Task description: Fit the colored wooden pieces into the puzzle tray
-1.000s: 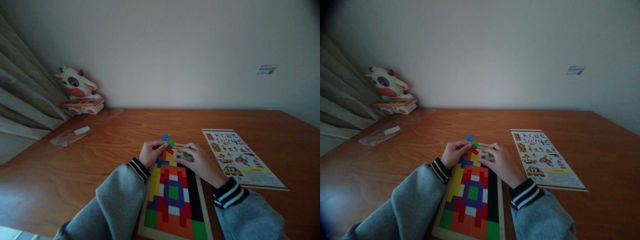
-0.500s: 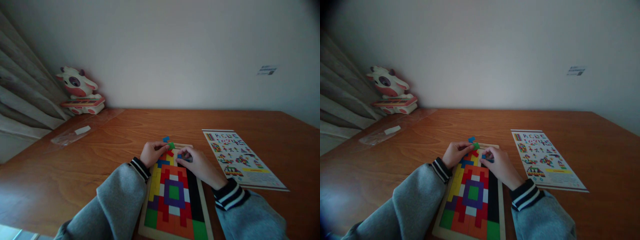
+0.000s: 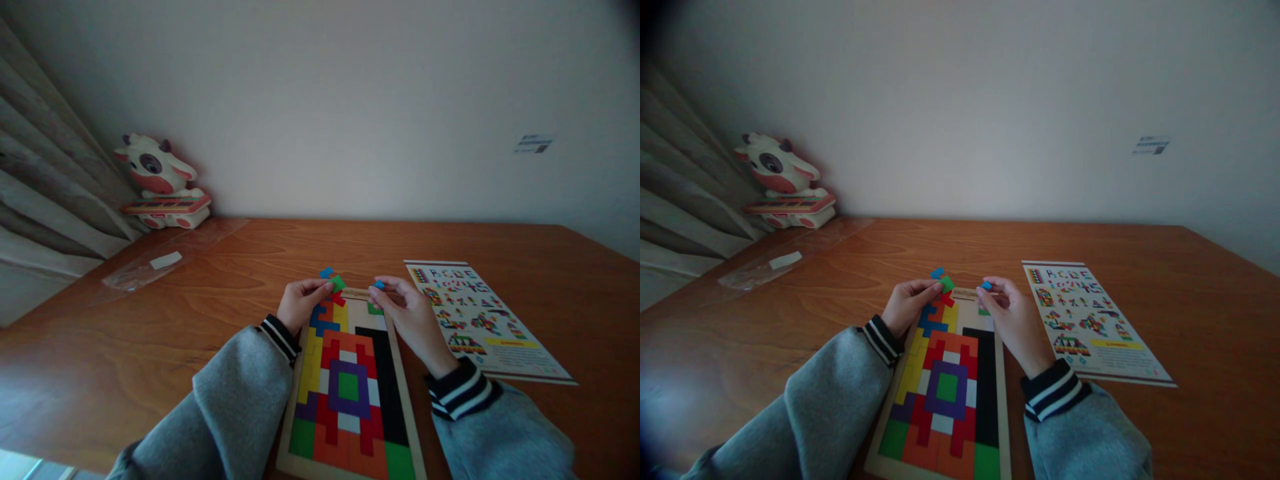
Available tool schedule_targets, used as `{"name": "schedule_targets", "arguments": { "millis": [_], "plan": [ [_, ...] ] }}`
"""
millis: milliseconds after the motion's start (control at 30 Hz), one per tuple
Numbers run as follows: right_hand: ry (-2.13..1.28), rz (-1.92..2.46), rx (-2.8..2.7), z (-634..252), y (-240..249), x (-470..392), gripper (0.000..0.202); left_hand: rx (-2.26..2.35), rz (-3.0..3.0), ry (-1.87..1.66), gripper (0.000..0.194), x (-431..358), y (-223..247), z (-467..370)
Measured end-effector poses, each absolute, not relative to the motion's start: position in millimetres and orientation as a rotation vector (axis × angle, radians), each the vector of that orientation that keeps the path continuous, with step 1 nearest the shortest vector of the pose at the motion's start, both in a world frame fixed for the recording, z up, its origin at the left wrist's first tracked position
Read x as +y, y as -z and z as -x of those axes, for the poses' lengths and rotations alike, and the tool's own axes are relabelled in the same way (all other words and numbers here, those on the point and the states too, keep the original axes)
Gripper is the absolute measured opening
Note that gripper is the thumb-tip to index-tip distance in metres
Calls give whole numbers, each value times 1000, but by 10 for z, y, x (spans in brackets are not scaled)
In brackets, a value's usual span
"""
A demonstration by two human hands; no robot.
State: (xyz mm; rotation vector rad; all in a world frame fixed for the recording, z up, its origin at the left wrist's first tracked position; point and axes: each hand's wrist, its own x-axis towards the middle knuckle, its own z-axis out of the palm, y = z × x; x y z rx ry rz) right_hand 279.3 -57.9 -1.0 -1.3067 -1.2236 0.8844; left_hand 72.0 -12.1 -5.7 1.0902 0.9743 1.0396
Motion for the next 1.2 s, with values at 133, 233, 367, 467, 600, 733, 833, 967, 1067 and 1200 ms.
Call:
{"name": "schedule_targets", "arguments": {
  "millis": [133, 233, 367, 467, 600, 733, 833, 967, 1067, 1200],
  "plan": [
    [-694, 1346, -1377, -2823, 51, -585, 34, 976, -1091, -1044, 38, -129, 47, -723],
    [-519, 1372, -1592, -2815, 18, -619, 21, 972, -1085, -1053, 36, -136, 38, -726],
    [-309, 1340, -1877, -2727, -10, -639, 22, 961, -1091, -1068, 35, -135, 38, -725],
    [-240, 1347, -2001, -2633, 39, -620, 25, 979, -1129, -1065, 36, -128, 49, -721],
    [-174, 1364, -2118, -2556, 62, -614, 21, 989, -1122, -1073, 35, -121, 58, -720],
    [-106, 1423, -2233, -2572, 14, -658, 27, 982, -1116, -1070, 34, -121, 53, -722],
    [-118, 1463, -2245, -2591, 22, -689, 29, 976, -1121, -1079, 34, -119, 55, -722],
    [-197, 1489, -2214, -2602, 64, -690, 27, 966, -1121, -1083, 34, -115, 63, -721],
    [-283, 1472, -2144, -2678, 40, -660, 27, 974, -1117, -1072, 34, -117, 55, -723],
    [-508, 1460, -2095, -2876, -40, -629, 19, 971, -1125, -1048, 34, -122, 45, -724]
  ]
}}
